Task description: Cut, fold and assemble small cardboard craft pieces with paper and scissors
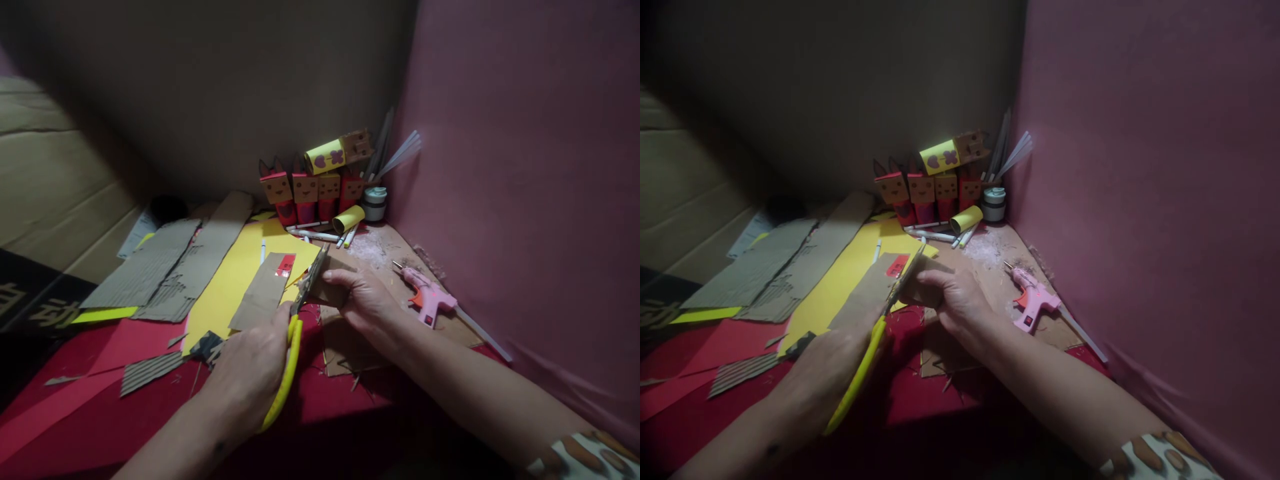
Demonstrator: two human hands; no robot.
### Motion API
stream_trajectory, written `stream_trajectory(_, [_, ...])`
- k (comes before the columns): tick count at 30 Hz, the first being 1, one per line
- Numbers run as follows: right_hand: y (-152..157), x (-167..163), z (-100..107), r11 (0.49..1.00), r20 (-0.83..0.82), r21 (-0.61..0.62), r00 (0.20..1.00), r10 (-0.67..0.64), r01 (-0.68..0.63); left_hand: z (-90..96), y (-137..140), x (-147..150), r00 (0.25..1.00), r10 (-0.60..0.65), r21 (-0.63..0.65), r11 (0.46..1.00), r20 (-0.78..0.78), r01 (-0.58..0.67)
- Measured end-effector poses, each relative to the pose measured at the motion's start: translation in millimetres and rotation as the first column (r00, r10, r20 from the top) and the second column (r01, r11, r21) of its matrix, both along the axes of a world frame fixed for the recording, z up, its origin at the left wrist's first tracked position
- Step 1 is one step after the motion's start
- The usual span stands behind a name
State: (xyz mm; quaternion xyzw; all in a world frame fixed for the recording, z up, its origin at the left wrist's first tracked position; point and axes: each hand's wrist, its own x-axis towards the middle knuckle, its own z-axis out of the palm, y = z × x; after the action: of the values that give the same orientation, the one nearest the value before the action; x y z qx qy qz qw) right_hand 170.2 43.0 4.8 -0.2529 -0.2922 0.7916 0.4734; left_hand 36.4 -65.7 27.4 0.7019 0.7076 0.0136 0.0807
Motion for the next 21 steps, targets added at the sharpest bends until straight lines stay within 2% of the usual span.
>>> stream_trajectory(3, [0, -2, -3, 1.000, -0.009, -0.012, 1.000, -0.018, 0.018, 2.0, 2, 2, 0.999, 0.019, 0.011, 1.000, -0.028, -0.018])
stream_trajectory(7, [1, -2, -5, 0.999, 0.011, -0.049, 1.000, -0.021, 0.022, 5.8, 7, 5, 0.975, -0.009, -0.115, 0.993, -0.221, -0.017])
stream_trajectory(9, [2, -2, -4, 0.997, 0.020, -0.074, 1.000, -0.005, 0.006, 6.7, 8, 6, 0.967, -0.023, -0.149, 0.989, -0.255, -0.016])
stream_trajectory(13, [1, -3, -2, 0.991, 0.021, -0.136, 1.000, -0.002, 0.004, 1.6, 9, 4, 0.974, -0.020, -0.114, 0.993, -0.225, -0.006])
stream_trajectory(17, [2, -3, -2, 0.982, 0.032, -0.186, 0.999, 0.031, -0.024, -10.4, 12, -5, 0.991, -0.020, -0.071, 0.997, -0.132, 0.010])
stream_trajectory(21, [3, -1, -6, 0.983, 0.048, -0.179, 0.997, 0.055, -0.046, -12.6, 19, -24, 0.993, 0.115, 0.051, 0.992, -0.022, -0.114])
